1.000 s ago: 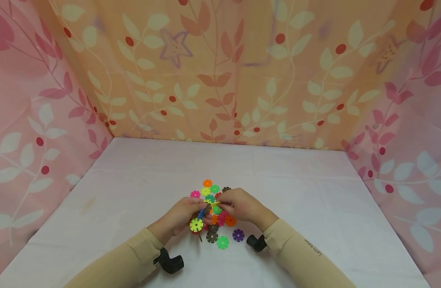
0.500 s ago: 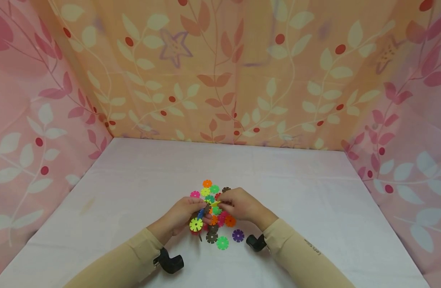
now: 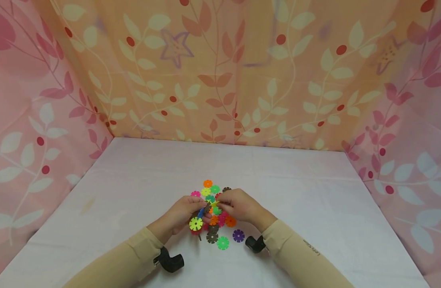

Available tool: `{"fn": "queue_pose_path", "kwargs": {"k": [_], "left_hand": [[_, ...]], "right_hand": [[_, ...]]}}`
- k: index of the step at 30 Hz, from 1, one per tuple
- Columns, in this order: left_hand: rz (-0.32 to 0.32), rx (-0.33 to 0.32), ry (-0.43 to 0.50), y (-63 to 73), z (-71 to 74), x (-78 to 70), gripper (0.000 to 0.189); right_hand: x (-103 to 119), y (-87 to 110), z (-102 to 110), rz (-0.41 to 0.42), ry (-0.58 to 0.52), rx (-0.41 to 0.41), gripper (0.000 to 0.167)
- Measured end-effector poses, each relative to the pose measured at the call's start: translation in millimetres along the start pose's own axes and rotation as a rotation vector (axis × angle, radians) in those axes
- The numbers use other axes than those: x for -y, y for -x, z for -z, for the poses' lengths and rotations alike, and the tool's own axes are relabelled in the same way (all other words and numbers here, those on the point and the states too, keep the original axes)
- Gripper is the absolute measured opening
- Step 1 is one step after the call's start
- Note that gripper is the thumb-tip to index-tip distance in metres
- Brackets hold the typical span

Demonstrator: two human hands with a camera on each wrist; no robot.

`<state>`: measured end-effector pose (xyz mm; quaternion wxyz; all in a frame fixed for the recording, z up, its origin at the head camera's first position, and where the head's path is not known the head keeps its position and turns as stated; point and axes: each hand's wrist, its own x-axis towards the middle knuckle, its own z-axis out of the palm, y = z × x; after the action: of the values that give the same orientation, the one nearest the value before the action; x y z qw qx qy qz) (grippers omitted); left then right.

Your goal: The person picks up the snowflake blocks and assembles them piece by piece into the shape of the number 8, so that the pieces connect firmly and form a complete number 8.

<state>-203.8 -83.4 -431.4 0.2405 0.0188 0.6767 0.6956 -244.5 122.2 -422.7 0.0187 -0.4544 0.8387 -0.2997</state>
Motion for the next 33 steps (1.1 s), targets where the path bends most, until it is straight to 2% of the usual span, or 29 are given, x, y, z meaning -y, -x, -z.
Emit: {"fn": "queue_pose_path", "kwargs": {"k": [4,10,16,19,24,27,31,33], "left_hand": [[-0.001,-0.016,-0.018,1.7,-3.1,-0.8,0.032],[-0.002,-0.034,0.022,2.1,-7.1,1.3,0.030],[-0.022,-0.065,0.026,1.0,-10.2,1.0,0.031],[-0.014,-0.050,0.026,0.8,-9.1,2.0,0.033],[0.041,0.004,0.011,0.2,-5.4,5.4,0.042],[0.072,0.031,-0.008,-1.2,-4.4,6.6,0.049],[0.070,0.040,-0.054,-4.5,-3.9,7.2,0.050],[0.068,0.033,-0.067,-5.7,-3.0,7.7,0.049]], "right_hand": [[4.8,-1.3,0.4,0.001,0.061,0.021,0.008],[14.2,-1.5,0.0,-0.011,0.119,0.016,0.005],[15.8,-3.1,1.0,-0.002,0.102,-0.013,0.006],[11.1,-5.0,2.9,-0.003,0.062,0.027,0.007],[3.9,-8.0,6.0,-0.005,-0.009,0.090,0.007],[1.4,-11.2,6.1,0.018,-0.019,0.110,0.007],[-0.4,-17.0,4.5,0.042,0.011,0.141,0.008],[-0.9,-20.2,3.9,-0.005,0.010,0.147,0.005]]}}
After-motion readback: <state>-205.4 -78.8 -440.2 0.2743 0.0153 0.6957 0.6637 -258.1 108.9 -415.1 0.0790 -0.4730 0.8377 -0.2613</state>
